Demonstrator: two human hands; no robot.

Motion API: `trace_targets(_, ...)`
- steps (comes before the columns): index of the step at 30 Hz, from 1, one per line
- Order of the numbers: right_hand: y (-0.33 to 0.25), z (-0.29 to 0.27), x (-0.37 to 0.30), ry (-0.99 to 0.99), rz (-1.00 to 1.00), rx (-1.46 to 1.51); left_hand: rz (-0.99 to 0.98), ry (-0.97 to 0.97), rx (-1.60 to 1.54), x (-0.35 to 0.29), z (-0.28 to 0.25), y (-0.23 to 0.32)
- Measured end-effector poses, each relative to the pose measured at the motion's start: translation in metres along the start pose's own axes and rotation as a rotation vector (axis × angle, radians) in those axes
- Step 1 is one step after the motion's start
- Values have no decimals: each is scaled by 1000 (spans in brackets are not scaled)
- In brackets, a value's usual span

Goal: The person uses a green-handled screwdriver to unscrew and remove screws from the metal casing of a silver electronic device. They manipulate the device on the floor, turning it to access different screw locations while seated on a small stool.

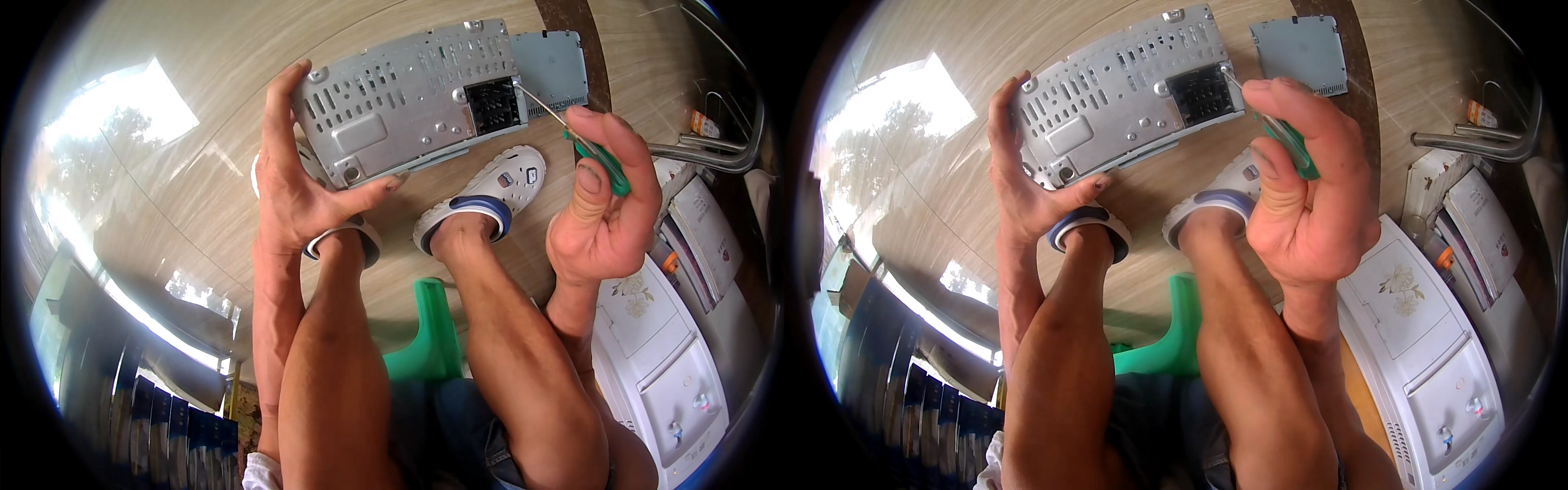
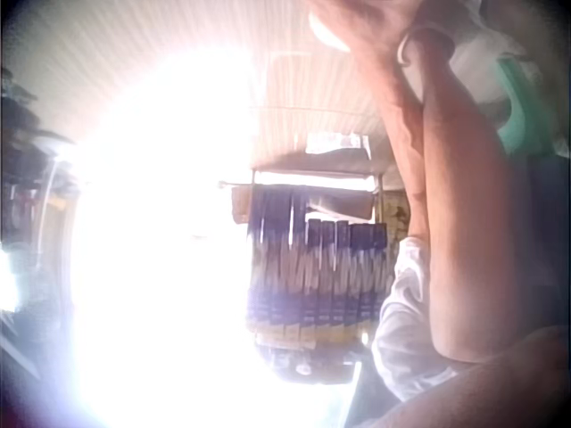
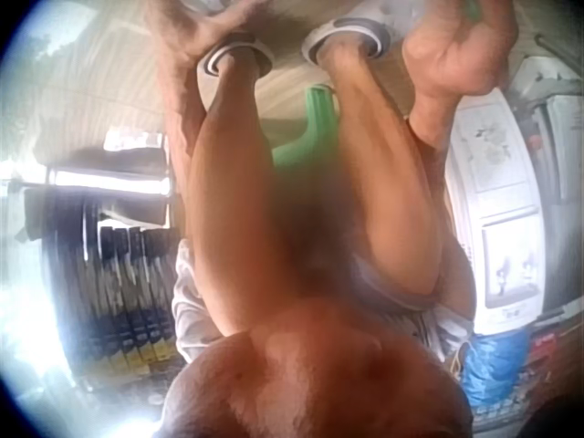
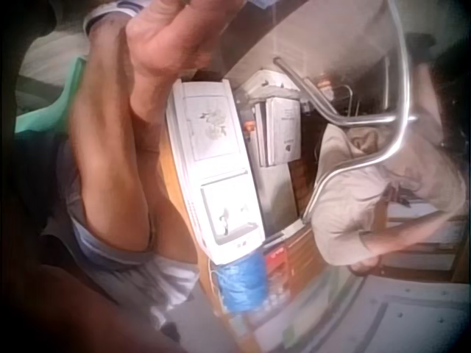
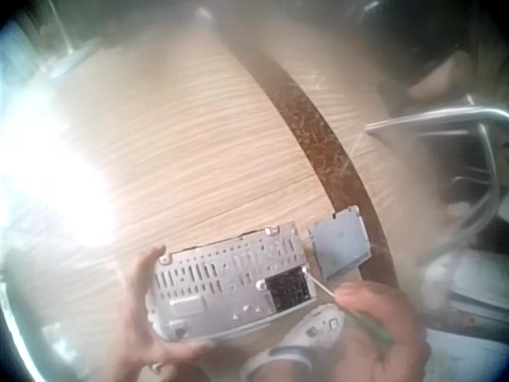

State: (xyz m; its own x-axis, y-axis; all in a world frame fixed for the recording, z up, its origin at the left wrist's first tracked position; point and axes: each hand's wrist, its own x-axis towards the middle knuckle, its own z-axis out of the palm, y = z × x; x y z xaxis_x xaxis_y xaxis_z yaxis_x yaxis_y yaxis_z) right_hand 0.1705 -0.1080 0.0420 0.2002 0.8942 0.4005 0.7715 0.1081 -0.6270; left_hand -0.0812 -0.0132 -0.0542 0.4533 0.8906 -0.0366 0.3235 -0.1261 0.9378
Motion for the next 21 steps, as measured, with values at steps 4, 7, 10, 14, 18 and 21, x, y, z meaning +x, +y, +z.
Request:
trace_targets(4, 1, 0, 1, -10, -11, -9, -8, 3, -14, 0, 1, 0)
trace_targets(7, 1, 1, 0, -13, -11, -13, -7, -1, 4, 0, 1, 0)
trace_targets(10, 1, 2, -1, -7, 8, 11, -18, -2, -18, 0, 1, 2)
trace_targets(14, 2, 1, 0, -11, 0, 7, 3, 2, -18, 0, 2, 0)
trace_targets(18, 1, 0, 2, -9, -3, -7, 2, 0, -23, 0, 2, 1)
trace_targets(21, 0, 0, 2, -9, -5, -18, 3, 0, -25, 0, 2, 0)
